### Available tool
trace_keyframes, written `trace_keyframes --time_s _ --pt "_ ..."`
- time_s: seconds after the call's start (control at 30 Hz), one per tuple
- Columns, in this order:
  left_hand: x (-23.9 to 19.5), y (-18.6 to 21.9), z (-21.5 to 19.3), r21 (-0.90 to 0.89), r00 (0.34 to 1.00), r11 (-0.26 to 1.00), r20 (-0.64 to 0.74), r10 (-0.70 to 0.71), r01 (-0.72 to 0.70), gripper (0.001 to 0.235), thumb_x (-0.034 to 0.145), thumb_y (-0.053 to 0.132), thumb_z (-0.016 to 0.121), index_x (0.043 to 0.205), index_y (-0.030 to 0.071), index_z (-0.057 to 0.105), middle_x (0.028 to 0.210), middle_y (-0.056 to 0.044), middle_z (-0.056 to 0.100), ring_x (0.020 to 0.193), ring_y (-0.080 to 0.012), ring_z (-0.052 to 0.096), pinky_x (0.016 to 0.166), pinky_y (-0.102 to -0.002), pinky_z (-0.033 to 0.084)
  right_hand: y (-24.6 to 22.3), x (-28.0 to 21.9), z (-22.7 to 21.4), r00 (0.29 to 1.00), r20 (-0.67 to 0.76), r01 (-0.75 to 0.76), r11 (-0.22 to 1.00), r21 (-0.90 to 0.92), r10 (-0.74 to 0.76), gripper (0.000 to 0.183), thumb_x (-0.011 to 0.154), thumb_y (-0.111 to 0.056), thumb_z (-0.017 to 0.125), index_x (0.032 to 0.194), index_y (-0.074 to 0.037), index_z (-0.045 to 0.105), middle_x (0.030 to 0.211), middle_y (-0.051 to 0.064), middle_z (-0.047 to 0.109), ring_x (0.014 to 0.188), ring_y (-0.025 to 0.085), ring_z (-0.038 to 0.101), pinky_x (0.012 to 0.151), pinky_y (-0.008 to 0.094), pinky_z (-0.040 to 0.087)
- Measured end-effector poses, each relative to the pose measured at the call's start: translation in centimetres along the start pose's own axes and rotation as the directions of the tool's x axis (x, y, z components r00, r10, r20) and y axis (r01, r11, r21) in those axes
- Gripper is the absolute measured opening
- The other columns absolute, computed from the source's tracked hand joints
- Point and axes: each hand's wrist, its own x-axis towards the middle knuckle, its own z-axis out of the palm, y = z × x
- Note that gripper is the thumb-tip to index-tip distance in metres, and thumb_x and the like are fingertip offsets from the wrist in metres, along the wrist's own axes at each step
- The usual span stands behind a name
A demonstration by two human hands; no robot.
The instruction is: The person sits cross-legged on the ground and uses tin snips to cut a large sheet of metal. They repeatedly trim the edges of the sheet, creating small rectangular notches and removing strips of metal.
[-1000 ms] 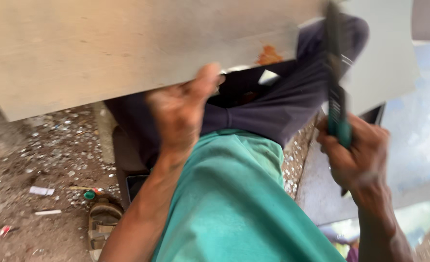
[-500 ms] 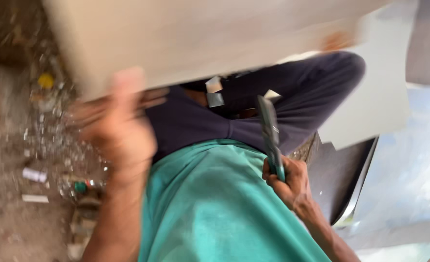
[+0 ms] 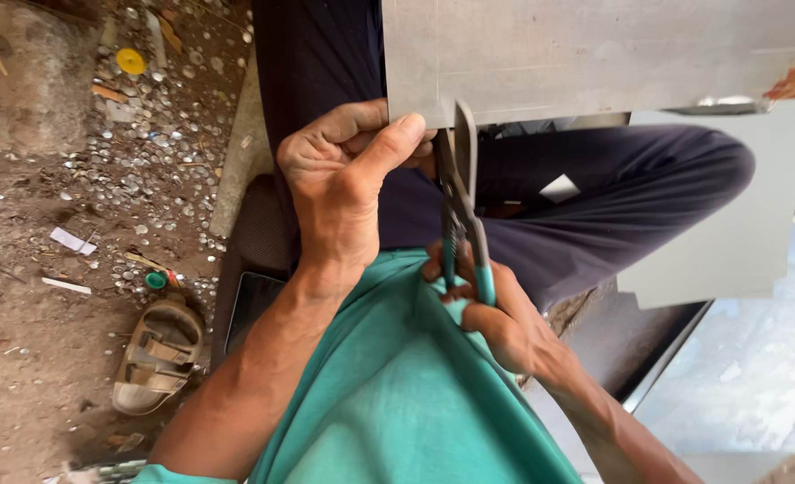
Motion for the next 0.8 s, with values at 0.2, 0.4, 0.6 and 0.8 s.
trace_keyframes --time_s 0.2,0.4,0.6,0.8 --pt "0.1 1.3 0.8 -0.005 1.0 1.0 0.021 -0.006 0.006 0.013 0.097 -0.003 0.074 0.109 -0.008 0.073 0.098 -0.017 0.077 0.08 -0.0169 0.075 0.084 -0.032 0.065 -1.7 1.1 1.4 0.998 -0.051 -0.02 0.999 0.027 0.021 0.079 0.059 -0.004 0.047 0.138 0.001 0.049 0.119 0.013 0.06 0.106 0.024 0.057 0.094 0.036 0.052" --pt "0.3 0.9 0.3 -0.005 0.998 0.999 0.026 -0.051 0.051 0.014 0.096 0.0 0.071 0.109 -0.007 0.073 0.098 -0.017 0.077 0.088 -0.0193 0.078 0.086 -0.033 0.068 -2.5 0.8 0.8 0.989 -0.119 -0.11 0.98 -0.167 0.09 0.054 0.06 -0.004 0.05 0.113 -0.002 0.06 0.092 0.008 0.064 0.078 0.018 0.053 0.072 0.032 0.048" --pt "-0.2 -0.1 -0.6 -0.017 0.993 0.994 -0.043 -0.112 0.111 0.012 0.087 0.003 0.071 0.097 -0.004 0.072 0.085 -0.01 0.077 0.077 -0.0146 0.076 0.076 -0.028 0.066 -1.8 1.5 0.4 0.981 -0.186 -0.094 0.962 -0.255 0.047 0.014 0.066 -0.005 0.053 0.078 -0.004 0.059 0.059 0.002 0.052 0.053 0.014 0.047 0.052 0.033 0.041" --pt "6.0 3.7 3.8 0.531 0.934 0.77 0.161 0.318 -0.353 0.041 0.112 0.023 0.065 0.079 0.0 0.054 0.065 0.001 0.045 0.058 -0.0071 0.039 0.054 -0.028 0.032 -1.0 2.0 0.3 0.968 -0.241 -0.138 0.955 -0.264 0.073 0.005 0.077 -0.007 0.057 0.078 -0.005 0.062 0.059 0.001 0.054 0.056 0.013 0.049 0.053 0.032 0.042"
